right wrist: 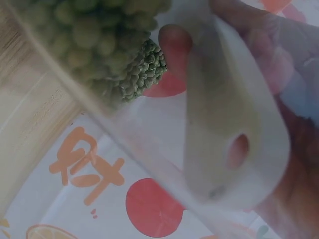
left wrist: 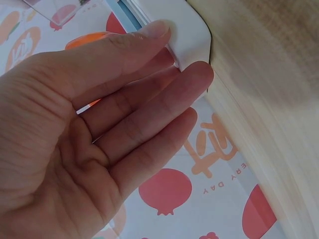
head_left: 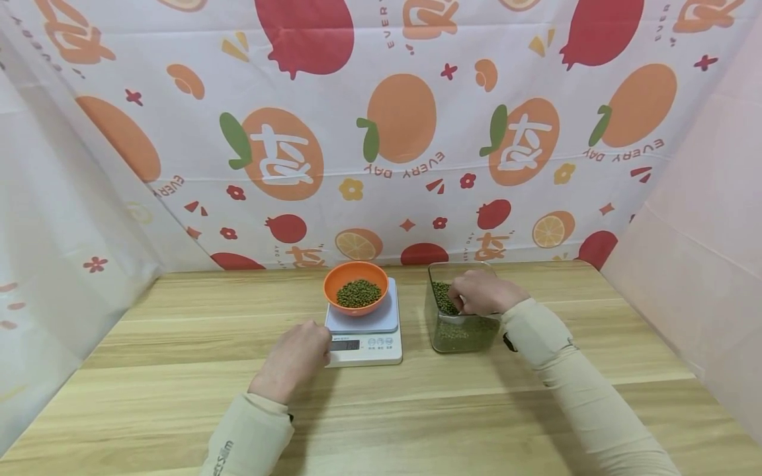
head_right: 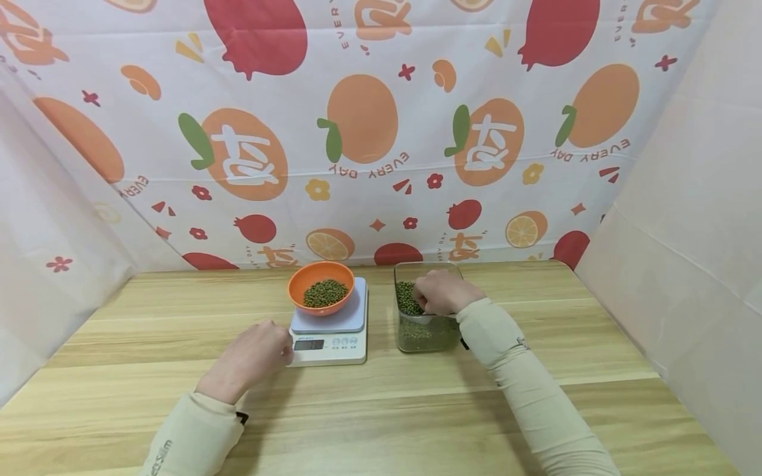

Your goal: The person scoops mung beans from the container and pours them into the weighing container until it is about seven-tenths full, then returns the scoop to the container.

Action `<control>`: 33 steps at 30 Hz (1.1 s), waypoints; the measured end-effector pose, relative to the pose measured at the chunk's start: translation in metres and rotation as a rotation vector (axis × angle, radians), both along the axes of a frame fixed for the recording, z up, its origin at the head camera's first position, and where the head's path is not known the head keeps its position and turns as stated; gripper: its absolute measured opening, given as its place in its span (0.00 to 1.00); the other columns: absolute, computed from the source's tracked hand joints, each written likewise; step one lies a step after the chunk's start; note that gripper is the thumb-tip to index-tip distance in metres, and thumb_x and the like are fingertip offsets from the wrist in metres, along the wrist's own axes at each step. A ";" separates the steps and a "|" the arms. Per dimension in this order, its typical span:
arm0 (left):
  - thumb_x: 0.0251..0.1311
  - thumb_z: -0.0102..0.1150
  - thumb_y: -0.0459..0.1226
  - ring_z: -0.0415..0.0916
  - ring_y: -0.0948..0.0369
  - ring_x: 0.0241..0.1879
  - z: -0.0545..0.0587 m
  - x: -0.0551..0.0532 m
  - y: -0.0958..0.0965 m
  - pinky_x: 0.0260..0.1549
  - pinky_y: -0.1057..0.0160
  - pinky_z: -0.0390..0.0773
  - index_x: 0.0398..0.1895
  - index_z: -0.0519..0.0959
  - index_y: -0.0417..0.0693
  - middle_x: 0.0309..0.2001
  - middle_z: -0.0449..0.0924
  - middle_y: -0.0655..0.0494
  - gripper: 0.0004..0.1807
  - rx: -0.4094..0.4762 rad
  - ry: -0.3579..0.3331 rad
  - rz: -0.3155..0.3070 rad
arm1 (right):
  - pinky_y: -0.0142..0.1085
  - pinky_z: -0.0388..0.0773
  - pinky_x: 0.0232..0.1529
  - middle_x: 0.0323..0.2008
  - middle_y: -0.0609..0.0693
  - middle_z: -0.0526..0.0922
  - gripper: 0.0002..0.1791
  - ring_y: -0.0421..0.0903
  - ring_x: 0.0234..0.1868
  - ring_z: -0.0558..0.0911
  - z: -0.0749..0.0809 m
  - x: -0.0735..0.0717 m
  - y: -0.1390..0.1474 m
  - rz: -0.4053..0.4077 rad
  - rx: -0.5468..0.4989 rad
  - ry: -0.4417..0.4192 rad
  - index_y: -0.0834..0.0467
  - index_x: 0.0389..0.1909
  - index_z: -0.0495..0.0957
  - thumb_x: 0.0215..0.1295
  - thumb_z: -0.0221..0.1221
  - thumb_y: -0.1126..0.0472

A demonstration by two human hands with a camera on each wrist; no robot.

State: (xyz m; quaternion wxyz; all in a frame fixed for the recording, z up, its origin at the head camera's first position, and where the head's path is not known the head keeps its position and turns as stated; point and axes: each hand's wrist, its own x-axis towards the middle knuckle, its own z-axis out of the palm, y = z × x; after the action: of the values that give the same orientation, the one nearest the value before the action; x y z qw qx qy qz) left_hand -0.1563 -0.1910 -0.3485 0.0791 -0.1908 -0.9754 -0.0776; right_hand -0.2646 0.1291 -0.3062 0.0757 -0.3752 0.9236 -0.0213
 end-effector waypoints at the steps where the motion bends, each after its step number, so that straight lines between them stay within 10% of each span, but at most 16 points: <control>1: 0.49 0.70 0.23 0.63 0.62 0.18 0.000 0.000 0.000 0.19 0.62 0.69 0.14 0.76 0.44 0.15 0.70 0.58 0.15 0.002 -0.001 0.000 | 0.34 0.71 0.32 0.22 0.41 0.73 0.18 0.40 0.27 0.70 0.000 0.000 0.000 -0.002 0.000 0.000 0.51 0.19 0.75 0.58 0.60 0.77; 33: 0.47 0.66 0.21 0.62 0.63 0.18 -0.001 0.001 -0.001 0.18 0.64 0.66 0.12 0.74 0.47 0.14 0.67 0.60 0.17 0.028 -0.012 -0.006 | 0.34 0.67 0.30 0.23 0.43 0.77 0.16 0.40 0.25 0.69 0.010 0.002 0.009 -0.007 -0.121 -0.047 0.54 0.19 0.75 0.56 0.60 0.77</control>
State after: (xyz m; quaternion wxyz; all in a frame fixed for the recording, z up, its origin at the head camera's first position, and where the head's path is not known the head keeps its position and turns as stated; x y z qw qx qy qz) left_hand -0.1558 -0.1918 -0.3492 0.0754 -0.1921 -0.9741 -0.0926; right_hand -0.2631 0.1379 -0.2962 0.0745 -0.3752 0.9199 -0.0863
